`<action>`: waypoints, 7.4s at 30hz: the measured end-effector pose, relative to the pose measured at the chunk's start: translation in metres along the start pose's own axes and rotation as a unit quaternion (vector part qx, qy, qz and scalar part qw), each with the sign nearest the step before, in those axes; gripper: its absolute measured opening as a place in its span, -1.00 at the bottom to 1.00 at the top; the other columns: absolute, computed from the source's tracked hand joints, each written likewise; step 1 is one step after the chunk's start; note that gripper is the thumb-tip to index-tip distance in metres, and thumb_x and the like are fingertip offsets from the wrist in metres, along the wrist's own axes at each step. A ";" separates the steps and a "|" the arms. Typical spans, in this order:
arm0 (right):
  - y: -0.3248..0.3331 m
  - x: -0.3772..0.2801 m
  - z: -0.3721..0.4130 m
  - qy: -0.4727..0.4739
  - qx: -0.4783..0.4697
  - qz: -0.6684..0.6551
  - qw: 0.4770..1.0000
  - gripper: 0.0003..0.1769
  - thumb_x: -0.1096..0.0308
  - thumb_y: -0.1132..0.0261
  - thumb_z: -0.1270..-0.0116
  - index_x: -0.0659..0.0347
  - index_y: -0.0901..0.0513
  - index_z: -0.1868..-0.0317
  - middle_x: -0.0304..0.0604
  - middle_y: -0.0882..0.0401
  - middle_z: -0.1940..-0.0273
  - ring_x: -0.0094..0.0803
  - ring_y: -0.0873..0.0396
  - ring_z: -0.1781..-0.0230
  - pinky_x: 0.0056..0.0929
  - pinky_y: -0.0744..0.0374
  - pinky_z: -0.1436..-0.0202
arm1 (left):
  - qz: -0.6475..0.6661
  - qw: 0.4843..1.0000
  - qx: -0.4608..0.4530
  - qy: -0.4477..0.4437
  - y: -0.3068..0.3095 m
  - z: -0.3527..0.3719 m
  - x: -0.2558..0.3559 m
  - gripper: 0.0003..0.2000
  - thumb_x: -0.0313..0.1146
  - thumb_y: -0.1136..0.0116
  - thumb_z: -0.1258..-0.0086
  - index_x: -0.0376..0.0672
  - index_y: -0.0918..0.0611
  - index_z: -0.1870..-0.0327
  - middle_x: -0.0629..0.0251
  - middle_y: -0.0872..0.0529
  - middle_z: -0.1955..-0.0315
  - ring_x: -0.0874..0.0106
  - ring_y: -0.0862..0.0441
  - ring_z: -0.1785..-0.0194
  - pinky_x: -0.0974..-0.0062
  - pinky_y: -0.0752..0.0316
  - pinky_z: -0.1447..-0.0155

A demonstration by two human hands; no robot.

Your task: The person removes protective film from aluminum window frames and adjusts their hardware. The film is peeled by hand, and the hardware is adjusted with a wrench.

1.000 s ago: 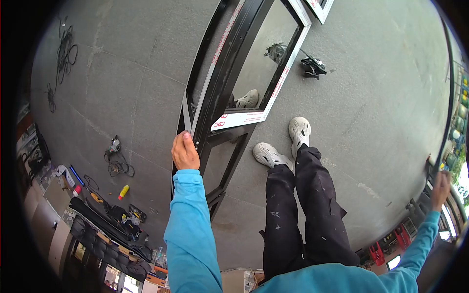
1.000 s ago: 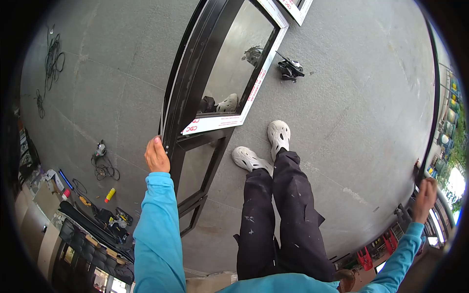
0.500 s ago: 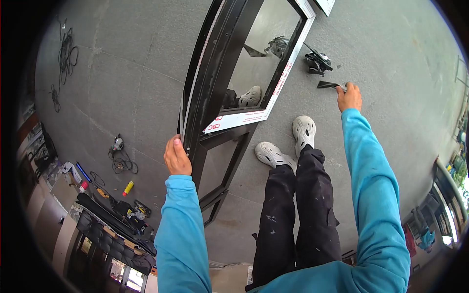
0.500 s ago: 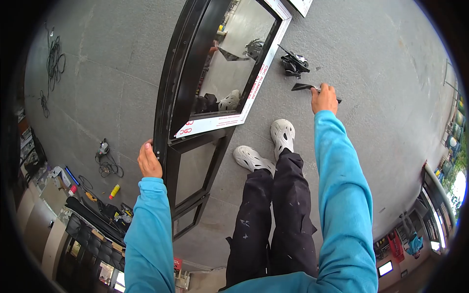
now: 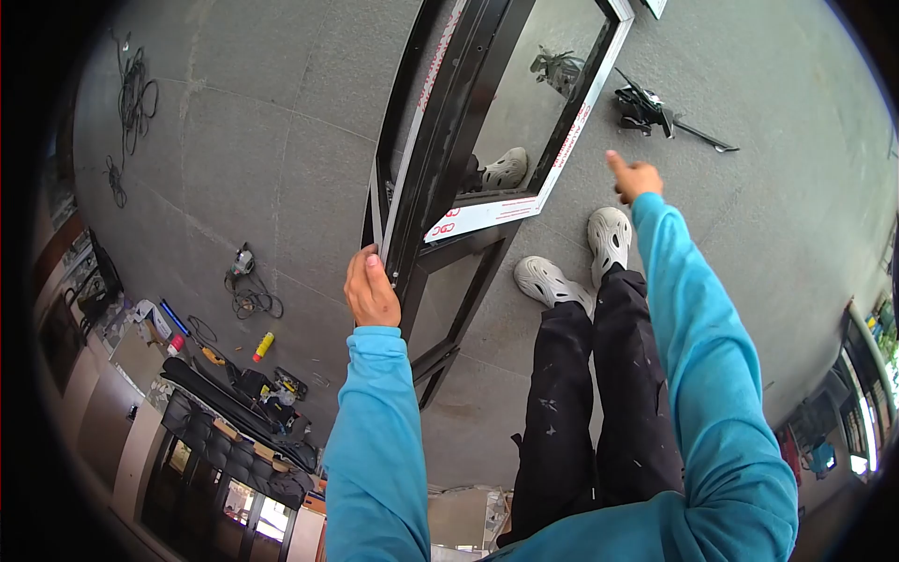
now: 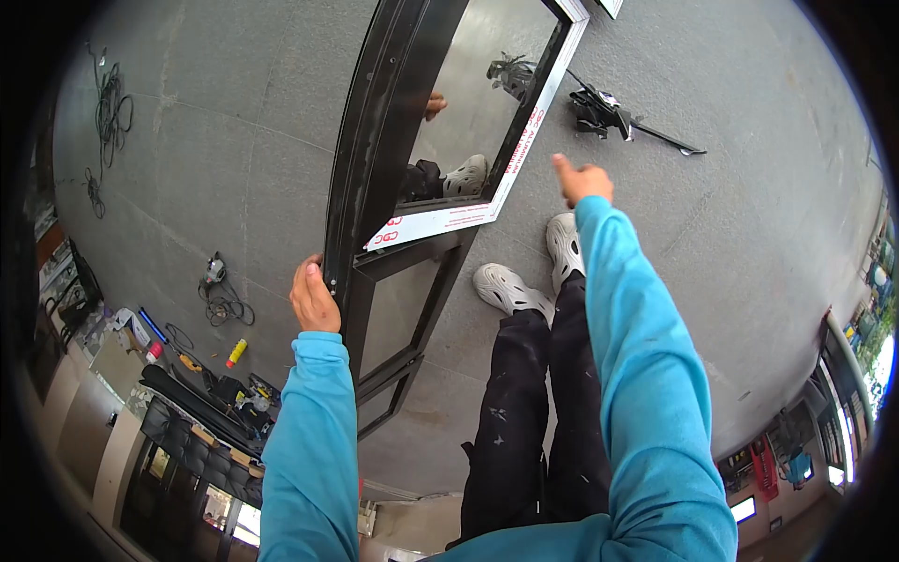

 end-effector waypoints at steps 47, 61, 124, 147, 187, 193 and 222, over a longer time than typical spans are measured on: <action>0.076 0.242 0.137 -0.163 0.075 -0.631 0.755 -0.72 0.21 -0.13 -0.30 0.02 -0.34 0.56 -0.34 -0.23 0.65 -0.51 -0.18 0.69 -0.43 -0.17 0.63 | -0.079 0.996 -0.006 -0.031 -0.005 0.006 -0.036 -0.53 -0.17 0.29 -0.54 -0.45 -0.57 0.01 -0.20 -0.62 0.08 -0.08 -0.54 -0.01 0.17 -0.39 -0.12; 0.357 0.225 0.147 0.146 0.319 0.170 0.921 -0.72 0.26 -0.21 -0.15 0.37 -0.66 0.39 0.06 -0.53 -0.15 0.00 -0.54 -0.09 -0.25 -0.47 -0.20 | -0.028 0.999 -0.004 0.041 -0.005 0.007 -0.016 -0.46 -0.02 0.26 -0.52 -0.42 -0.60 0.08 -0.19 -0.62 0.11 -0.12 -0.54 0.02 0.12 -0.40 -0.08; 0.148 -0.347 -0.037 0.241 0.022 -0.286 0.927 -0.39 -0.12 -0.06 -0.38 0.38 -0.59 0.35 0.22 -0.63 0.35 0.15 -0.59 0.19 -0.06 -0.49 0.04 | 0.017 0.998 -0.059 -0.027 -0.104 -0.241 0.275 -0.38 0.09 0.14 -0.47 -0.39 -0.40 -0.21 -0.21 -0.60 0.03 -0.06 -0.60 -0.01 0.18 -0.46 -0.11; 0.358 0.175 0.043 0.132 0.221 -0.127 0.958 -0.77 0.49 -0.25 -0.07 0.41 -0.56 0.23 0.00 -0.64 0.30 -0.23 -0.68 0.24 -0.43 -0.57 0.11 | 0.008 0.998 -0.046 -0.045 -0.100 -0.239 0.282 -0.42 0.07 0.16 -0.49 -0.34 -0.43 -0.21 -0.16 -0.63 0.06 -0.02 -0.62 -0.01 0.19 -0.49 -0.07; -0.053 -0.003 0.003 0.359 -0.139 0.367 0.847 -0.72 0.20 -0.17 -0.23 0.15 -0.72 0.21 -0.03 -0.63 0.09 -0.09 -0.59 0.04 -0.12 -0.55 -0.06 | -0.014 0.996 -0.018 -0.082 -0.104 -0.238 0.278 -0.37 0.10 0.16 -0.47 -0.40 -0.45 -0.17 -0.20 -0.66 0.14 0.00 -0.66 0.05 0.22 -0.51 -0.04; -0.224 0.090 -0.068 0.017 -0.171 -0.009 0.985 -0.63 0.15 -0.25 -0.28 0.32 -0.68 0.13 0.02 -0.68 0.19 -0.17 -0.67 0.15 -0.25 -0.64 0.09 | -0.038 0.992 -0.015 -0.116 -0.106 -0.237 0.278 -0.46 0.00 0.13 -0.51 -0.41 -0.50 -0.11 -0.07 -0.67 0.16 0.18 -0.62 0.07 0.36 -0.44 -0.08; 0.032 -0.086 -0.067 0.080 -0.268 -0.880 0.383 -0.84 0.30 -0.04 -0.25 0.18 -0.45 0.41 -0.27 -0.38 0.48 -0.42 -0.31 0.47 -0.42 -0.35 0.36 | -0.012 0.993 -0.011 -0.120 -0.105 -0.233 0.285 -0.54 -0.08 0.12 -0.52 -0.36 -0.50 -0.11 -0.08 -0.67 0.22 0.15 -0.64 0.14 0.31 -0.47 0.01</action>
Point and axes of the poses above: each hand's wrist, its own z-axis away from the middle knuckle, its own y-axis out of the back of the hand, x = y × z, the point moved 6 cm from there along -z, towards the middle knuckle
